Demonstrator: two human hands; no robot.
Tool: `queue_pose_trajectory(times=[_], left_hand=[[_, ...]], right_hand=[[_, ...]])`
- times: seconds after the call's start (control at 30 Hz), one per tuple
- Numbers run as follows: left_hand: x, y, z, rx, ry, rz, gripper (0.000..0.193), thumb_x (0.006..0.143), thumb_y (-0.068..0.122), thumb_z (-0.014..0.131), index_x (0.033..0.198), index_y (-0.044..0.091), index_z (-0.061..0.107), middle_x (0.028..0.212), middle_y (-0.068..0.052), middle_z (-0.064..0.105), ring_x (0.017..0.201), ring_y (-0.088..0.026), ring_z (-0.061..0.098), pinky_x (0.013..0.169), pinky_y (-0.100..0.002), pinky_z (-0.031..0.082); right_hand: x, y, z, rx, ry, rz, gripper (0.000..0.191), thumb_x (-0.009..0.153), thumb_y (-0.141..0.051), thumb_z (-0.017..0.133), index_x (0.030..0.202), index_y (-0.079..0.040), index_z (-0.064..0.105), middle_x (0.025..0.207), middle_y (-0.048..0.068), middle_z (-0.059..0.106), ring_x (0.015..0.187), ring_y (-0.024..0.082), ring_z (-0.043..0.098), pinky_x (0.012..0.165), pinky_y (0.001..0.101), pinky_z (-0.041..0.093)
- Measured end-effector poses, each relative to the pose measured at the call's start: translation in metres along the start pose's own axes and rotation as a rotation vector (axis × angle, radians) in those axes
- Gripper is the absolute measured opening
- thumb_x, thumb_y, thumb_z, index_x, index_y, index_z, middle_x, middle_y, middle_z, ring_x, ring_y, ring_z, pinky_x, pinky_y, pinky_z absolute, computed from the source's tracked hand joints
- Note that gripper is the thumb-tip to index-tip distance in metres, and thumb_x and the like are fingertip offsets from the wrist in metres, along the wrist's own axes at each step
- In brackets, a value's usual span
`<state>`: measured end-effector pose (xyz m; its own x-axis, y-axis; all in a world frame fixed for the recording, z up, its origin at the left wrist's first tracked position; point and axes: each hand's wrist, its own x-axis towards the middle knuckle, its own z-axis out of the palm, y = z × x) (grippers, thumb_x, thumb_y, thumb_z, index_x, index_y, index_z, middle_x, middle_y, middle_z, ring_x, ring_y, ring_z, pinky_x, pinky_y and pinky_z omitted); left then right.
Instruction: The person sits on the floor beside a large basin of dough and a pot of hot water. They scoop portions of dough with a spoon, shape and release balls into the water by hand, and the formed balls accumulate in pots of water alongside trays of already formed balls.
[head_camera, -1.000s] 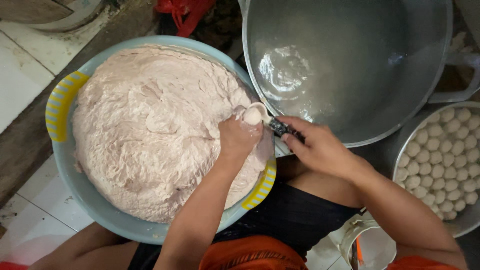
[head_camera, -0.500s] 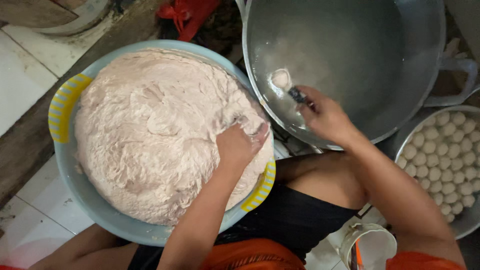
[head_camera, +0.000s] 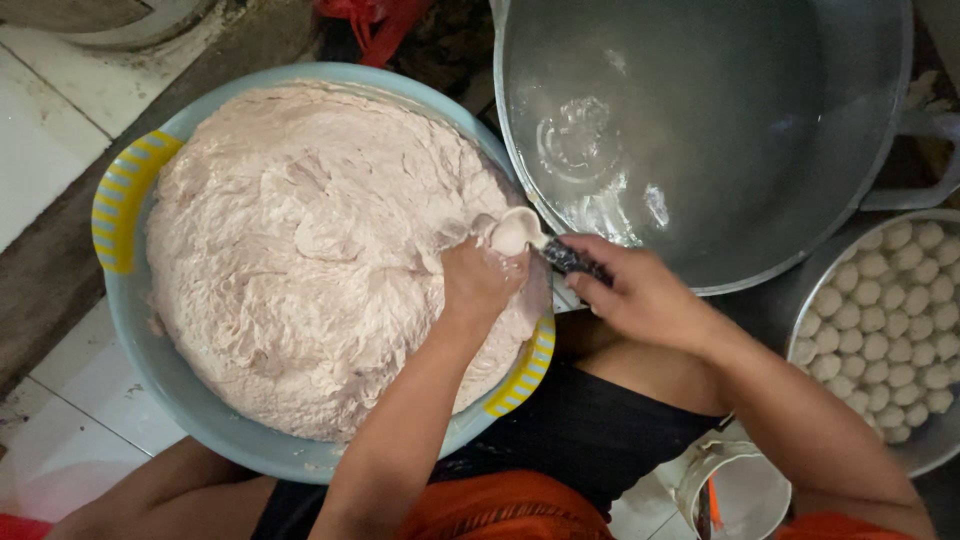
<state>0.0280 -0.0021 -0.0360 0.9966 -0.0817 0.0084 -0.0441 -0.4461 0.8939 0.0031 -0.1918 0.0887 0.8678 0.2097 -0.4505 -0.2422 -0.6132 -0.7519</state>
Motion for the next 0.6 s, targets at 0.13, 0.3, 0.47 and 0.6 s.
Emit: queue_pose_trajectory(times=[0.13,0.3,0.47,0.6], left_hand=[[0.005,0.005,-0.006,0.146,-0.13,0.08,0.017,0.07,0.02,0.076,0.079,0.006,0.071,0.078,-0.02,0.071,0.075,-0.04,0.069,0.07,-0.049,0.055],[0.024,0.027,-0.031,0.306,-0.277,-0.279,0.047,0.056,0.024,0.077,0.093,-0.004,0.068,0.082,-0.024,0.073,0.079,-0.041,0.072,0.073,-0.046,0.059],[0.046,0.03,-0.06,0.537,-0.421,-0.343,0.059,0.083,0.059,0.065,0.097,0.002,0.075,0.091,-0.024,0.074,0.086,-0.04,0.072,0.076,-0.048,0.058],[0.042,0.02,-0.06,0.623,-0.403,-0.333,0.075,0.089,0.072,0.058,0.097,-0.002,0.073,0.086,-0.027,0.074,0.085,-0.042,0.073,0.078,-0.048,0.058]], right_hand=[[-0.002,-0.009,0.005,-0.026,-0.018,-0.034,0.046,0.097,-0.018,0.064,0.141,-0.008,0.057,0.094,0.004,0.073,0.074,0.009,0.066,0.067,0.0287,0.054],[0.008,-0.006,0.0,0.202,-0.156,0.192,0.048,0.095,-0.015,0.059,0.143,-0.009,0.055,0.087,0.001,0.073,0.058,0.009,0.057,0.054,0.0258,0.049],[0.023,0.01,-0.012,0.357,-0.129,0.192,0.046,0.097,-0.011,0.056,0.143,-0.006,0.055,0.086,0.003,0.07,0.056,0.006,0.053,0.05,0.0238,0.045],[0.042,0.022,-0.027,0.584,-0.066,0.198,0.044,0.099,-0.009,0.053,0.143,-0.004,0.055,0.088,0.005,0.068,0.056,0.007,0.052,0.047,0.0243,0.043]])
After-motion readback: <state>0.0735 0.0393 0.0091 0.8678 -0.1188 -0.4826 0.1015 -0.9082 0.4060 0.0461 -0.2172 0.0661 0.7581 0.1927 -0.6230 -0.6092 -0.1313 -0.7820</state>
